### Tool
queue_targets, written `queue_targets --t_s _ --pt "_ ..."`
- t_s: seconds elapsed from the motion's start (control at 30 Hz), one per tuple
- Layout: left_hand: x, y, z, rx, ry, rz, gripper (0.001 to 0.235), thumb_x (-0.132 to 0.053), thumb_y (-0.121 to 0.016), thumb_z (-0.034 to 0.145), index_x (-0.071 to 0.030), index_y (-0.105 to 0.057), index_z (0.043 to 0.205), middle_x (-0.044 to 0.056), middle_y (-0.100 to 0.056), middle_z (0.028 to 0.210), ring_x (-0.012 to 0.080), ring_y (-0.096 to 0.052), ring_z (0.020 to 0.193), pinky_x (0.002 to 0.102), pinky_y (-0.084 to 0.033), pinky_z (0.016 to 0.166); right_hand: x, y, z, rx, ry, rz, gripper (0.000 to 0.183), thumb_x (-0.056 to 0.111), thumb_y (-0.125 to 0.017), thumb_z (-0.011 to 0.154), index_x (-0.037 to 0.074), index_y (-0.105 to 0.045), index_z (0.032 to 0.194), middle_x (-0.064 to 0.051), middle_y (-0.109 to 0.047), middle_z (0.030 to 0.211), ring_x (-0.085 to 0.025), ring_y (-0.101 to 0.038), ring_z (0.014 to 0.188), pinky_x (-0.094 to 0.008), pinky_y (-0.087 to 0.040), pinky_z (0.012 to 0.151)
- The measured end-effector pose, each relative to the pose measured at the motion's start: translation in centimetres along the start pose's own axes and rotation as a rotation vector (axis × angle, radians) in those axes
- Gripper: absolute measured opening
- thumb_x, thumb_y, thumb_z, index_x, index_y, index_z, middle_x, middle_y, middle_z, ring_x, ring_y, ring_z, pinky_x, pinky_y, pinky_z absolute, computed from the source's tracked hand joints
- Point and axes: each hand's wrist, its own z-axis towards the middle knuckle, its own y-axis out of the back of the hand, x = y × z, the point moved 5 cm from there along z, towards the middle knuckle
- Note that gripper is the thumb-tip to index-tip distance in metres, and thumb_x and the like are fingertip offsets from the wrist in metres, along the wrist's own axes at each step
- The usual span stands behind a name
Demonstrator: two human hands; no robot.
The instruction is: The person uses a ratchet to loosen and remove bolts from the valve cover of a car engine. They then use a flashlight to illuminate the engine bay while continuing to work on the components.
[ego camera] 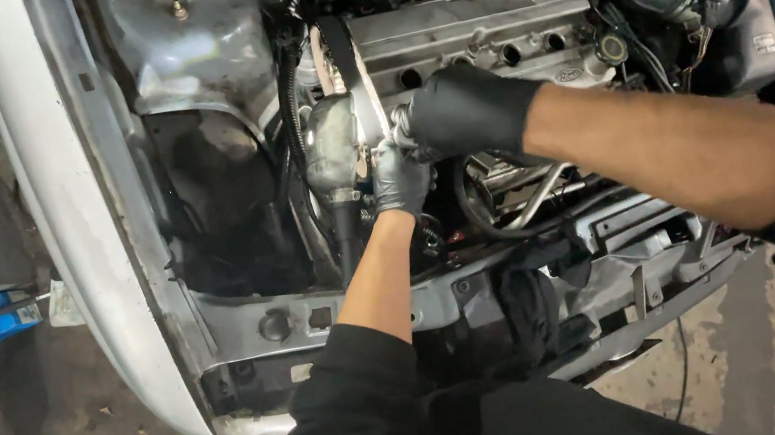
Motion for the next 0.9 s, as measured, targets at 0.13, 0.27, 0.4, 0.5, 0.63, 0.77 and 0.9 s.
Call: queue_targets --t_s 0.13,0.27,0.4,0.5,0.63,0.77,0.9 --pt "-1.9 -0.5 -1.0 0.1 0.572 0.315 0.015 -0.021 -0.059 0.1 -0.009 -0.065 0.107 0.015 -0.067 0.075 0.0309 -0.067 0.064 0.043 -0.052 0.059 0.8 2.5 -1.9 -0.387 0.193 0.035 0.019 0.019 -0.063 0.08 0.015 -0.072 0.096 -0.012 -0.074 0.088 -0.034 -0.074 0.083 -0.047 -0.059 0.071" --pt "0.4 0.3 -0.1 0.056 0.061 0.811 0.011 -0.013 -0.07 0.096 -0.007 -0.071 0.105 0.018 -0.073 0.088 0.0362 -0.07 0.084 0.044 -0.056 0.076 1.0 2.5 -2.6 -0.665 0.334 0.056 0.02 0.018 -0.064 0.08 0.013 -0.071 0.097 -0.012 -0.074 0.092 -0.034 -0.075 0.084 -0.044 -0.059 0.071" --pt "-0.1 0.7 -0.7 0.125 -0.065 0.413 0.02 -0.01 -0.066 0.092 -0.006 -0.068 0.112 0.016 -0.075 0.099 0.0332 -0.074 0.092 0.04 -0.058 0.081 0.9 0.9 -0.8 -0.279 0.114 0.012 0.016 0.022 -0.067 0.081 0.011 -0.071 0.092 -0.013 -0.072 0.083 -0.033 -0.073 0.075 -0.042 -0.059 0.065" --pt "-0.5 0.3 -0.2 0.163 -0.136 0.315 0.024 -0.011 -0.067 0.088 -0.005 -0.065 0.112 0.015 -0.075 0.103 0.0307 -0.074 0.095 0.04 -0.058 0.083 0.1 -0.4 -0.2 -0.19 0.069 -0.047 0.015 0.019 -0.065 0.082 0.012 -0.071 0.093 -0.012 -0.072 0.081 -0.032 -0.073 0.076 -0.043 -0.059 0.067" --pt "-0.2 0.1 -0.7 0.161 0.472 0.368 0.016 -0.015 -0.06 0.101 -0.005 -0.069 0.109 0.018 -0.076 0.091 0.0328 -0.074 0.079 0.042 -0.057 0.073 0.9 0.1 -1.0 -0.195 0.114 -0.052 0.015 0.016 -0.062 0.087 0.016 -0.072 0.099 -0.01 -0.073 0.085 -0.029 -0.073 0.083 -0.046 -0.056 0.082" --pt "3.1 0.4 -0.1 0.121 -0.021 0.626 0.015 -0.003 -0.065 0.095 -0.002 -0.068 0.11 0.02 -0.072 0.099 0.0353 -0.068 0.09 0.042 -0.055 0.08 2.2 2.2 -1.6 -0.392 0.228 -0.026 0.024 0.019 -0.061 0.085 0.018 -0.071 0.106 -0.008 -0.072 0.101 -0.031 -0.072 0.099 -0.047 -0.051 0.096" --pt "3.7 1.0 -0.4 0.071 -0.101 0.398 0.019 -0.003 -0.058 0.086 -0.001 -0.064 0.104 0.014 -0.071 0.099 0.0291 -0.069 0.091 0.038 -0.057 0.081 2.4 1.0 -1.7 -0.487 0.172 -0.105 0.031 0.02 -0.062 0.08 0.016 -0.07 0.11 -0.008 -0.07 0.111 -0.032 -0.072 0.102 -0.043 -0.054 0.088"
